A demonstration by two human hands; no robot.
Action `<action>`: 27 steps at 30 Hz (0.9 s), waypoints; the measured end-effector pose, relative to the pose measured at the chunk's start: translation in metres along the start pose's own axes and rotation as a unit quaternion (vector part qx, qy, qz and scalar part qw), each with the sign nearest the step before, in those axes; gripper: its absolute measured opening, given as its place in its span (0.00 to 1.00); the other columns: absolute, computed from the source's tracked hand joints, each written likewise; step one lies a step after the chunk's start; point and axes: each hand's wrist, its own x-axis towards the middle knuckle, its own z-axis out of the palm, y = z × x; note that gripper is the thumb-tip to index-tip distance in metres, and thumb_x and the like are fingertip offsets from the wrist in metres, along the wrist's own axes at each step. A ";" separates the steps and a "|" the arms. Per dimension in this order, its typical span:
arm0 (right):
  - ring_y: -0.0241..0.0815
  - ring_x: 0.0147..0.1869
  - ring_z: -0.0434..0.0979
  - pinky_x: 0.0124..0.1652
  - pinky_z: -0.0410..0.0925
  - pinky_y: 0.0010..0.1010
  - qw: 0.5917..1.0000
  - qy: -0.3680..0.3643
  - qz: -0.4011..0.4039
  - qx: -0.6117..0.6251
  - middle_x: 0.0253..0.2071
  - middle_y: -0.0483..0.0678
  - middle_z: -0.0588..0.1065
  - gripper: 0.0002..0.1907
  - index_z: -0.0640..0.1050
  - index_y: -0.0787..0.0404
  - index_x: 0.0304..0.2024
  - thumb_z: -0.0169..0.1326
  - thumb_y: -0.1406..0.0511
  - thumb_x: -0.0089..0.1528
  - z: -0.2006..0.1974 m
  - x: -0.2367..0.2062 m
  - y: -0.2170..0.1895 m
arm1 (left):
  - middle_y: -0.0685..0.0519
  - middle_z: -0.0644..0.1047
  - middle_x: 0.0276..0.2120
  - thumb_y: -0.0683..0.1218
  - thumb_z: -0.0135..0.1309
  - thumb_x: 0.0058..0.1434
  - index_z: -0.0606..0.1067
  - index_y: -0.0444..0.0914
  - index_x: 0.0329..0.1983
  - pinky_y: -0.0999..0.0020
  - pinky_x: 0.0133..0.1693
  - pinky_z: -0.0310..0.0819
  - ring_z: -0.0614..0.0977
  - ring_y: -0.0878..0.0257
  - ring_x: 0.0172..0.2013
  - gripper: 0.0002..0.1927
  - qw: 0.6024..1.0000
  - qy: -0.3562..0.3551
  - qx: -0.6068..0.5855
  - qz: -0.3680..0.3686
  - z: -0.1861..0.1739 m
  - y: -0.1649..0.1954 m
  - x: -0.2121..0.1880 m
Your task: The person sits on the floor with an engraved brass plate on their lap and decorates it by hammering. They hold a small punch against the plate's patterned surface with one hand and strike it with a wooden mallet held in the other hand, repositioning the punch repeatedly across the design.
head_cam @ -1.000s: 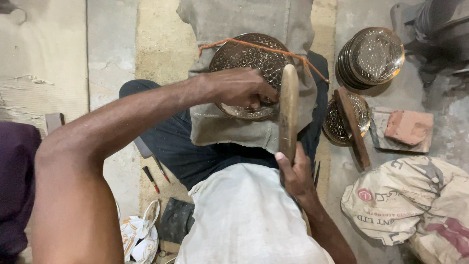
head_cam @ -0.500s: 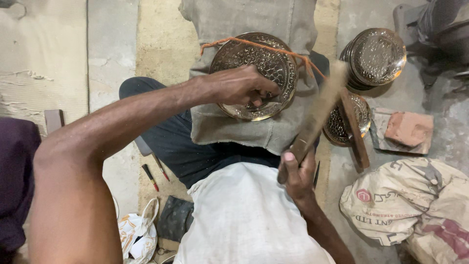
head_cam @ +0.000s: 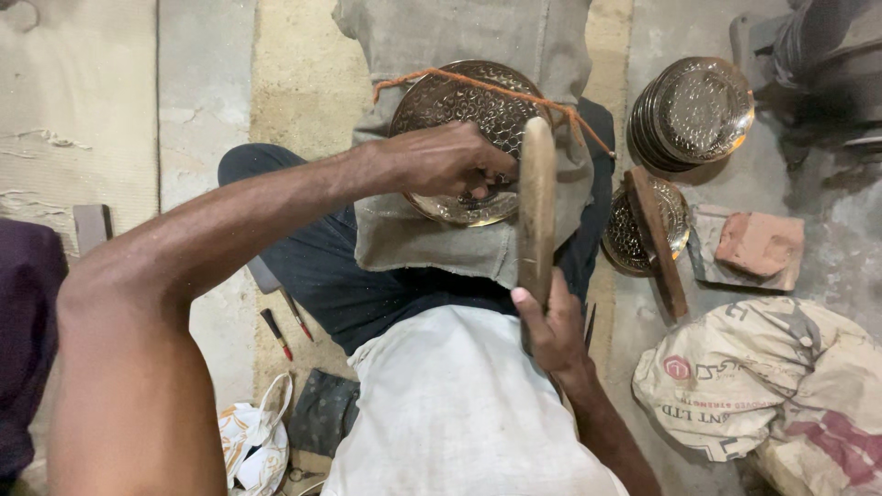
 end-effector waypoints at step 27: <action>0.33 0.22 0.69 0.23 0.68 0.27 0.988 0.042 0.011 0.150 0.23 0.42 0.70 0.21 0.68 0.64 0.50 0.50 0.53 0.66 0.005 0.004 0.013 | 0.45 0.85 0.35 0.29 0.51 0.60 0.77 0.38 0.59 0.63 0.26 0.81 0.87 0.60 0.30 0.24 0.998 0.041 -0.040 0.026 0.016 -0.010 -0.010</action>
